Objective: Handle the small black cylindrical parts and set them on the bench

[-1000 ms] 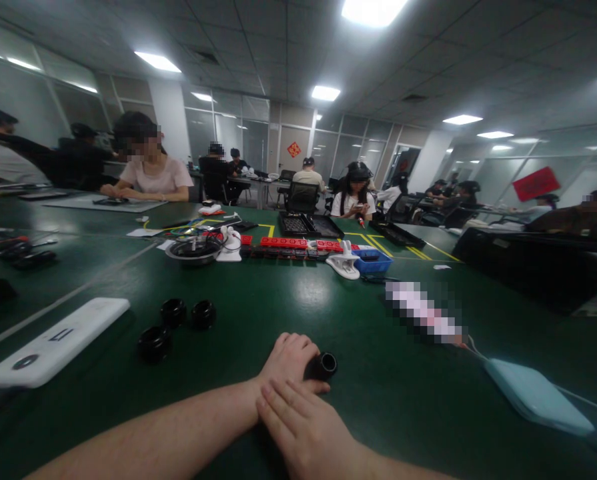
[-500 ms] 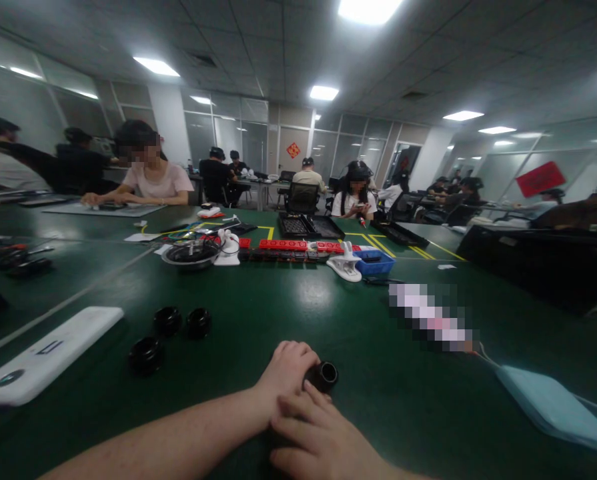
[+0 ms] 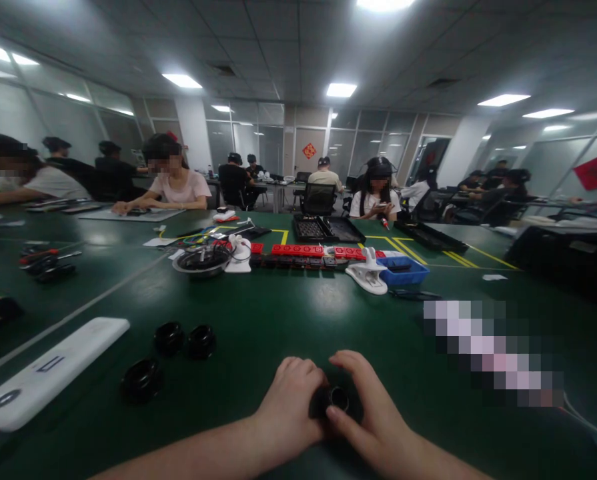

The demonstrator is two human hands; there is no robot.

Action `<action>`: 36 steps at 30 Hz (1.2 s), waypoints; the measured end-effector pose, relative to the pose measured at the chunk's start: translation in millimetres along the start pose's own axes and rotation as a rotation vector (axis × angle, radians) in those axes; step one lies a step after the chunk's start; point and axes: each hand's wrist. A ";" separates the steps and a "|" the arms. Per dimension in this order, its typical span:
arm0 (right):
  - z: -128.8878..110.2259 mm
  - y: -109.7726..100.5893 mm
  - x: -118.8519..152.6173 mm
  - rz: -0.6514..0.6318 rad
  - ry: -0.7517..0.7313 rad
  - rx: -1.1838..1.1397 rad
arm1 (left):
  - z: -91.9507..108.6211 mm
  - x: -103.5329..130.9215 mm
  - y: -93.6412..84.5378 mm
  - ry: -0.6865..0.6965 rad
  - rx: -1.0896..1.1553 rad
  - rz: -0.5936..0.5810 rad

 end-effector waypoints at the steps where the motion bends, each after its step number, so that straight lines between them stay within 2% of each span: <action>1: -0.7 0.7 0.1 -0.010 0.006 -0.007 | -0.7 -0.3 1.5 0.001 0.007 -0.002; 8: -8.7 -2.1 -7.6 -0.111 0.065 -0.072 | -0.4 -0.4 0.8 -0.001 0.015 -0.025; 14: -12.8 -4.9 -5.7 -0.112 -0.034 -0.162 | 1.9 0.2 -2.4 -0.006 -0.006 -0.040; 22: -10.5 -2.8 -7.6 -0.075 0.008 -0.022 | 0.1 1.1 -2.3 0.022 0.039 -0.010; 31: -10.7 -9.5 -9.0 -0.105 -0.059 -0.153 | 2.7 1.6 -1.7 -0.003 0.020 -0.021; 36: -7.1 -7.8 -7.7 -0.083 -0.013 -0.114 | 3.4 1.5 -2.1 -0.014 0.008 -0.061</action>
Point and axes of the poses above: each hand's wrist, its own x-axis away from the middle knuckle, its own y-axis out of the palm, z = x × y, and after that the axes turned 13 degrees about -y, right-handed
